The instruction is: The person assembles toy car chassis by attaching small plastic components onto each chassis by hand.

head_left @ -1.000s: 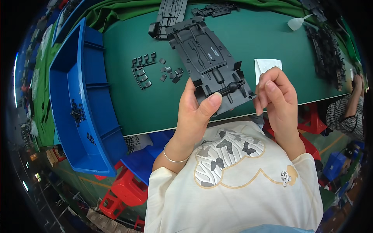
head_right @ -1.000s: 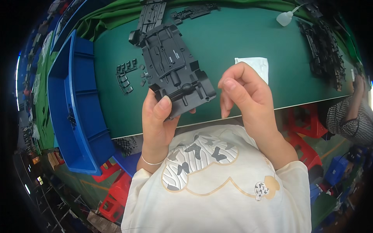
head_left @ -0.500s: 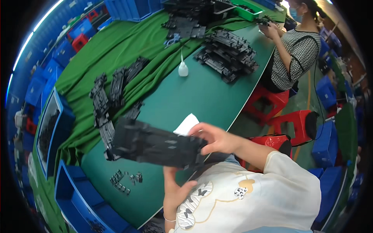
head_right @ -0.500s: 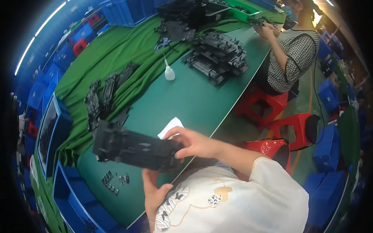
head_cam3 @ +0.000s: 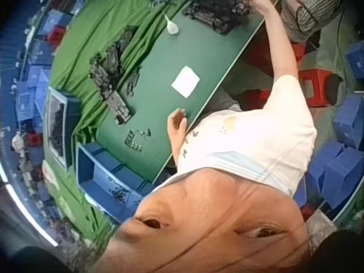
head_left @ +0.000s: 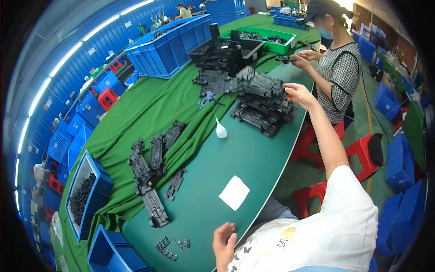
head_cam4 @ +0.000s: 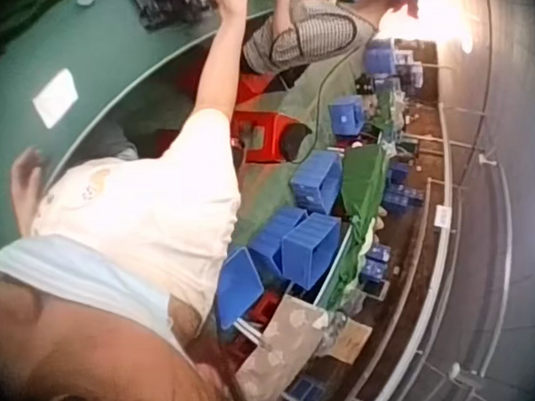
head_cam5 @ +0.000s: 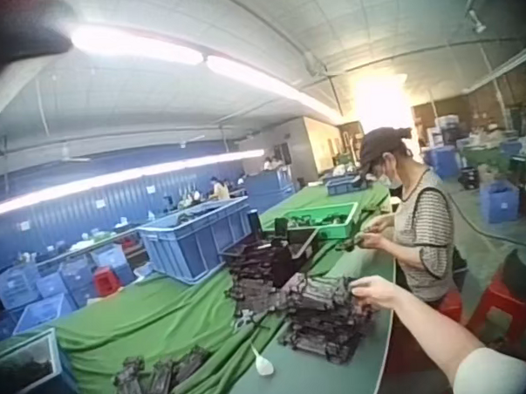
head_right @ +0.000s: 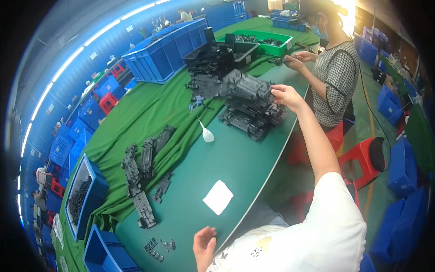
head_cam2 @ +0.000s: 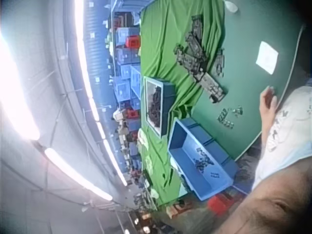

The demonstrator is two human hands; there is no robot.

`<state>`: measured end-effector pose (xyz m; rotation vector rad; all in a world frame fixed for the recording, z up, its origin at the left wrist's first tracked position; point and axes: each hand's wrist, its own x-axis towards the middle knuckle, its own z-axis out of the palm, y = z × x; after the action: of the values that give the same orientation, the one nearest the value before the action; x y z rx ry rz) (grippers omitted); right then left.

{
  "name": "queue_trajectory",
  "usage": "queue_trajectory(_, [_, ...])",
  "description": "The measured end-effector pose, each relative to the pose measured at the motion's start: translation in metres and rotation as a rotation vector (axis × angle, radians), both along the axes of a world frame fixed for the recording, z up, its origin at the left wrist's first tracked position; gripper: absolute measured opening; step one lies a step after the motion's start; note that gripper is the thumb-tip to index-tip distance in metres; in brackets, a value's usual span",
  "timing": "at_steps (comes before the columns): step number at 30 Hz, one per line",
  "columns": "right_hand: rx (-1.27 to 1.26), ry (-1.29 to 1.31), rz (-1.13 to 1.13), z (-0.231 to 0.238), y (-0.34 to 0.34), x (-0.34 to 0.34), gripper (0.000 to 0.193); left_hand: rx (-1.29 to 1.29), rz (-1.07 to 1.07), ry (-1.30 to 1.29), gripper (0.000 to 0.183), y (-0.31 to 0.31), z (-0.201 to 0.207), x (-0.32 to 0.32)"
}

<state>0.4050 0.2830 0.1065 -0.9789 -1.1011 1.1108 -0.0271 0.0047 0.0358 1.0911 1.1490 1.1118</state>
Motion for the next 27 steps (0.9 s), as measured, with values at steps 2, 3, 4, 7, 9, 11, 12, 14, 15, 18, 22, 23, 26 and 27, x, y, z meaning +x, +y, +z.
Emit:
queue_trajectory(2, [-0.229,-0.398,-0.265,-0.006,0.014,0.004,0.035,0.016,0.024,-0.020,0.035,-0.005,-0.007,0.002])
queue_trajectory(3, [-0.183,-0.465,-0.371,-0.013,0.017,0.005,0.032,0.067,0.113,-0.031,0.026,-0.008,-0.005,0.005])
queue_trajectory(4, [-0.173,-0.462,-0.368,-0.012,0.013,0.000,0.032,0.116,0.203,-0.045,0.021,-0.008,-0.005,0.005])
queue_trajectory(7, [0.314,-1.185,-0.901,-0.035,0.015,0.009,0.022,0.046,0.109,-0.096,0.032,-0.004,-0.018,-0.009])
queue_trajectory(9, [0.335,-0.982,-0.844,-0.011,0.004,-0.042,0.013,-0.001,0.129,-0.120,0.034,-0.005,-0.025,-0.010])
queue_trajectory(11, [0.399,-0.822,-0.694,0.013,-0.027,-0.082,0.010,-0.004,0.109,-0.132,0.031,0.004,-0.020,-0.005])
queue_trajectory(12, [0.445,-0.723,-0.571,0.021,-0.039,-0.110,0.010,-0.041,0.074,-0.113,0.032,0.005,-0.016,-0.006])
queue_trajectory(14, [0.524,-0.849,-0.250,0.038,-0.062,-0.179,0.008,-0.026,0.056,-0.094,0.030,0.009,-0.011,-0.008])
queue_trajectory(15, [0.556,-0.916,-0.024,0.032,-0.064,-0.203,0.010,-0.046,0.080,-0.090,0.030,0.006,-0.009,-0.010])
queue_trajectory(18, [0.742,-1.151,0.447,0.009,-0.050,-0.267,0.017,-0.036,0.132,-0.084,0.028,-0.003,-0.006,-0.017])
queue_trajectory(22, [0.555,-0.896,0.577,-0.029,0.002,-0.320,0.020,0.005,0.606,0.408,0.015,-0.039,-0.012,-0.042])
queue_trajectory(23, [0.532,-0.918,0.529,-0.041,0.018,-0.332,0.021,-0.006,0.716,0.452,0.013,-0.049,-0.013,-0.049])
queue_trajectory(26, [0.701,-0.977,0.218,-0.062,0.077,-0.358,0.027,0.028,0.977,0.537,0.008,-0.068,-0.023,-0.054])
queue_trajectory(27, [0.714,-1.023,0.090,-0.066,0.099,-0.367,0.032,0.036,1.028,0.735,0.007,-0.067,-0.033,-0.054])
